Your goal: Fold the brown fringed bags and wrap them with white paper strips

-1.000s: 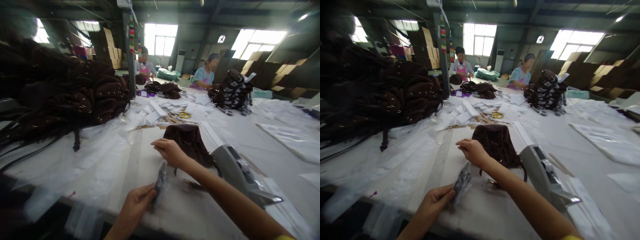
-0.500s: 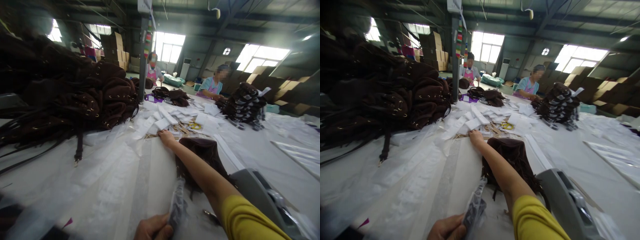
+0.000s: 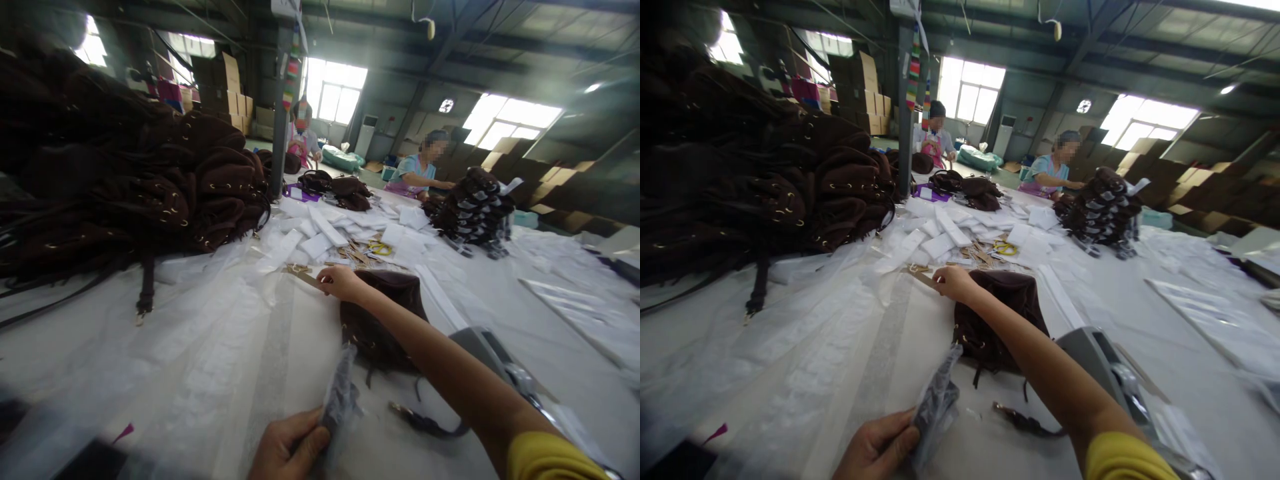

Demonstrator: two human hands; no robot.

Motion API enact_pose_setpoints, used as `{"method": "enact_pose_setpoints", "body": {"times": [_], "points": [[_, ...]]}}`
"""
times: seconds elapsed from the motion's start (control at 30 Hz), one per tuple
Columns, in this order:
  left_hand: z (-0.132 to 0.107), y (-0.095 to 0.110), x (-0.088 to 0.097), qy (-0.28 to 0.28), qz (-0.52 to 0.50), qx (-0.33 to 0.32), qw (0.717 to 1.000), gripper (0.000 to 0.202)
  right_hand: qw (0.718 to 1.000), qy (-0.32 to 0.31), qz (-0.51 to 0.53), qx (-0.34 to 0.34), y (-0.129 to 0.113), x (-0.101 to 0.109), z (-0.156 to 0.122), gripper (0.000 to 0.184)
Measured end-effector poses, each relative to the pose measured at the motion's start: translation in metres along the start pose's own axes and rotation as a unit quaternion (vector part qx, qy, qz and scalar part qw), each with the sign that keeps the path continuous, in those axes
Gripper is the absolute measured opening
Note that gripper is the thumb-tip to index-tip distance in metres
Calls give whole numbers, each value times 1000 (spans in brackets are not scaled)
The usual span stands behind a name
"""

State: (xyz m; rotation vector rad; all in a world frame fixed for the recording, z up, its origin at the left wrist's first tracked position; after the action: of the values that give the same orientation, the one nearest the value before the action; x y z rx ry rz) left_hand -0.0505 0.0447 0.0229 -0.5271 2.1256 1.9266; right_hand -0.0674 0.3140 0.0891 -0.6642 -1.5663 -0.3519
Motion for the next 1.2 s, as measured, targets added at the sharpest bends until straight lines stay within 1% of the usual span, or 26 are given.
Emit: {"method": "enact_pose_setpoints", "body": {"times": [0.13,0.2,0.27,0.37,0.43,0.5,0.53,0.63,0.67,0.73,0.8,0.87,0.93,1.03,1.1,1.2], "points": [[-1,1,2,30,-13,7,999,43,996,6,90,5,-4,11,-52,18],[-2,0,3,45,-6,18,999,41,989,-6,145,-16,2,11,-81,17],[-3,-1,4,61,-3,28,998,40,983,-4,176,-46,14,10,-110,14],[-7,1,2,90,1,34,995,40,984,17,153,-86,36,7,-156,13],[-10,3,0,111,2,39,993,40,983,2,148,-105,50,1,-186,18],[-12,3,0,132,1,44,990,40,980,0,159,-121,62,-7,-213,18],[-12,3,-1,139,0,46,989,40,978,12,164,-128,66,-10,-225,16],[-11,0,0,154,-5,53,987,40,974,79,155,-146,75,-16,-255,17],[-11,-1,1,160,-9,54,986,40,970,97,163,-151,75,-19,-262,17],[-10,0,0,165,-18,53,985,39,957,112,219,-155,71,-27,-275,18],[-9,3,-2,163,-30,51,985,39,936,104,307,-136,61,-36,-284,25],[-8,7,-6,152,-45,53,986,39,924,88,356,-109,49,-43,-291,26],[-8,9,-9,142,-62,60,986,39,928,83,350,-102,42,-46,-298,17],[-7,10,-10,143,-70,67,985,37,928,69,349,-108,35,-53,-304,17],[-8,9,-10,149,-53,60,986,35,921,58,373,-91,25,-59,-304,17],[-8,10,-13,160,5,34,986,36,916,81,387,-71,7,-68,-296,17]]}}
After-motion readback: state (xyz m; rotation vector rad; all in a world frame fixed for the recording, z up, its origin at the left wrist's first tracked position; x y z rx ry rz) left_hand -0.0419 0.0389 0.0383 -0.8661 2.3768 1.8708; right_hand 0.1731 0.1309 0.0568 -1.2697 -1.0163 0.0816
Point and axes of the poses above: each hand's wrist, its own z-axis towards the middle knuckle, its own x-axis out of the back of the hand, y = z × x, the point moved 6 cm from there along z, towards the middle knuckle, and after that the axes turned 12 degrees about -z, right-handed, at the moved point
